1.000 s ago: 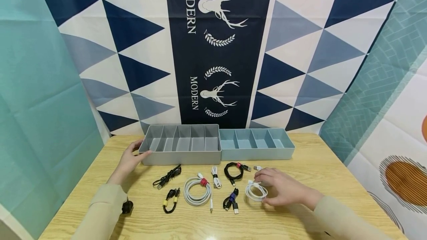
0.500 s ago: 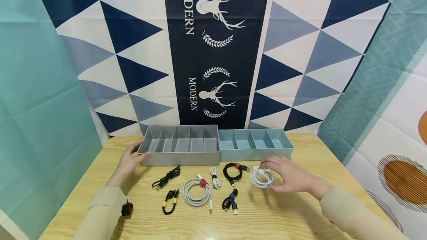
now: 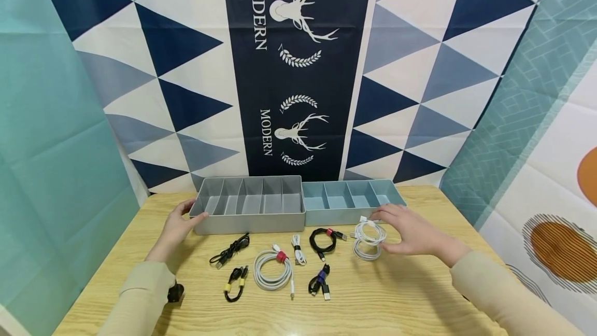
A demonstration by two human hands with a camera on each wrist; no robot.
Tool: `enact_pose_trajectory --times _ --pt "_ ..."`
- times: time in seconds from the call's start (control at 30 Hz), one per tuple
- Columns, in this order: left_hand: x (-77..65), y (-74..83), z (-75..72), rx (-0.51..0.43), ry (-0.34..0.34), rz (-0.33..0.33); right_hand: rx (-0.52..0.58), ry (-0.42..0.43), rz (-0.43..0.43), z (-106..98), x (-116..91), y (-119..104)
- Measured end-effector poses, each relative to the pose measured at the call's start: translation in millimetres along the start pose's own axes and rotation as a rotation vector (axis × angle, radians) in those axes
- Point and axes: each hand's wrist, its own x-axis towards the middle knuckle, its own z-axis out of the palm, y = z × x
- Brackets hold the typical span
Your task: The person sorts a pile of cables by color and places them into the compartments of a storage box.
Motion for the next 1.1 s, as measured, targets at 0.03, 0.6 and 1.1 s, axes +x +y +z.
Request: enact_pose_trajectory --times 0.03,0.6,1.1 --pt "0.4 -0.3 0.4 0.001 0.001 0.000 -0.002 0.005 -0.002 -1.1 -0.1 1.7" --pt "1.0 -2.5 0.5 0.000 -0.013 -0.008 -0.041 0.014 0.072 -18.8 -1.6 27.0" --pt "1.7 -3.5 1.1 0.001 -0.006 -0.001 -0.113 -0.011 0.173 -28.1 -5.4 54.7"
